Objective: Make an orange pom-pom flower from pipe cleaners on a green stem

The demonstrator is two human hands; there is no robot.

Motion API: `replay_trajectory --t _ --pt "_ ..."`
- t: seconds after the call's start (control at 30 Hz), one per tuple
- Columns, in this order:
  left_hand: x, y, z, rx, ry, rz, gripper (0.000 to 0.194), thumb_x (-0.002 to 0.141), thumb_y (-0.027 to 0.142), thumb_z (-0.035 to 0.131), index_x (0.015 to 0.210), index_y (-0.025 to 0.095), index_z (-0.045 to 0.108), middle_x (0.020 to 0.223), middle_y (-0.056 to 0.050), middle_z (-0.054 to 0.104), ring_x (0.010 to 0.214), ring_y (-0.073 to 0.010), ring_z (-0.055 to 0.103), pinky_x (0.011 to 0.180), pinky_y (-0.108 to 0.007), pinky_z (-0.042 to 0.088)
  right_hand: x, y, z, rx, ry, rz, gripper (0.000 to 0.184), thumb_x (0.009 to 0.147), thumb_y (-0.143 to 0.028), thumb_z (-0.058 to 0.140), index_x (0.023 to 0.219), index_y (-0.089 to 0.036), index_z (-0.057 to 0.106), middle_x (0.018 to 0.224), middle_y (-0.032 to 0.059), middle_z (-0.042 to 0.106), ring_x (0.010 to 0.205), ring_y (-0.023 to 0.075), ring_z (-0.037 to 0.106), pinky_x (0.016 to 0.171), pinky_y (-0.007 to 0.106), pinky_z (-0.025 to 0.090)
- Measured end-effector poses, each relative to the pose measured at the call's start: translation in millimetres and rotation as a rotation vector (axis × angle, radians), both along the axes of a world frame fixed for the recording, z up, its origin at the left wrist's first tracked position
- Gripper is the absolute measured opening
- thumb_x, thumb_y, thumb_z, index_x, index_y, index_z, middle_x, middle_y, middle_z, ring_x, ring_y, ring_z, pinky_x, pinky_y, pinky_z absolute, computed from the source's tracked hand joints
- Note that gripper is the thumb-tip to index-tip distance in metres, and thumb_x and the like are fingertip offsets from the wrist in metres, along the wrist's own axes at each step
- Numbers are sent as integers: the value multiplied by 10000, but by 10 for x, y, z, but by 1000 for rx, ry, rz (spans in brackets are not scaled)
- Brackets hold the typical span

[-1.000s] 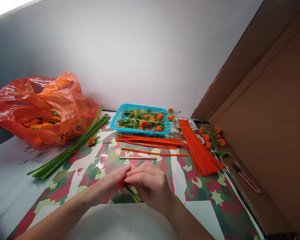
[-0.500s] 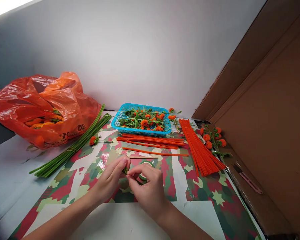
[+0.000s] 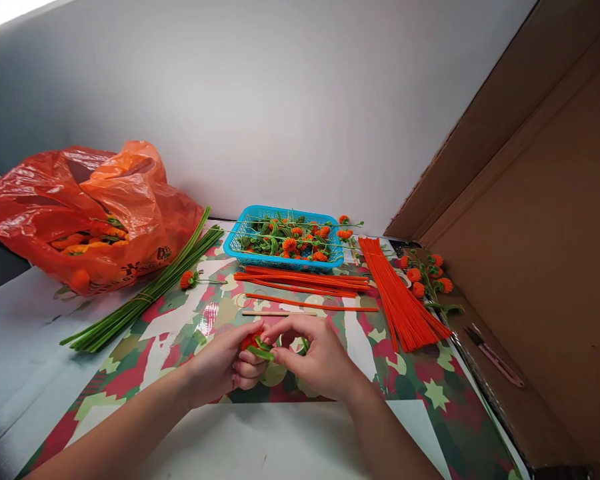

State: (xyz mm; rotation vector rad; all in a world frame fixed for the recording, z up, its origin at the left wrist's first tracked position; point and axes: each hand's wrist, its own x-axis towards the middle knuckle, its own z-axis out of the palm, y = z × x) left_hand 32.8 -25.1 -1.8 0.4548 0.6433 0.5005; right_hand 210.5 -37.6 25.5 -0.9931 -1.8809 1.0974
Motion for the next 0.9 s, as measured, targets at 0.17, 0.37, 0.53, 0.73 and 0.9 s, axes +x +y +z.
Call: replay_trajectory --t 0.17,0.37,0.53,0.73,0.9 --pt "43 -29 -53 45 112 129 519 644 616 711 761 205 416 494 120 274 443 -34 139 440 -170 97 -134 -55 -166 316 -87 -71 224 792 -163 672 1011 -203 649 941 52 699 844 173 647 736 281 513" --pt "109 -86 -29 230 247 192 612 601 741 657 694 206 376 480 115 267 469 -48 156 446 -190 101 -104 -37 -315 501 -322 -103 155 929 -322 554 965 -182 610 817 36 706 692 157 630 638 260 444" --pt "100 -74 -89 338 375 161 639 617 822 542 673 222 329 486 120 225 475 -61 127 434 -196 103 -69 -4 -240 739 -543 -93 325 995 -352 408 805 -168 596 625 10 620 560 143 544 542 264 311" --pt "81 -83 -165 605 528 195 520 812 728 383 691 224 336 582 80 262 523 -98 216 448 -218 214 -124 -30 -199 779 -707 -92 384 1011 -282 342 698 -169 534 606 11 567 533 138 493 525 274 233" --pt "74 -117 -70 813 646 182 393 932 543 315 729 214 384 712 36 351 660 -136 332 582 -258 358 -113 -33 -243 549 -687 -29 257 973 -215 398 748 -183 517 664 -1 606 573 130 528 531 252 242"
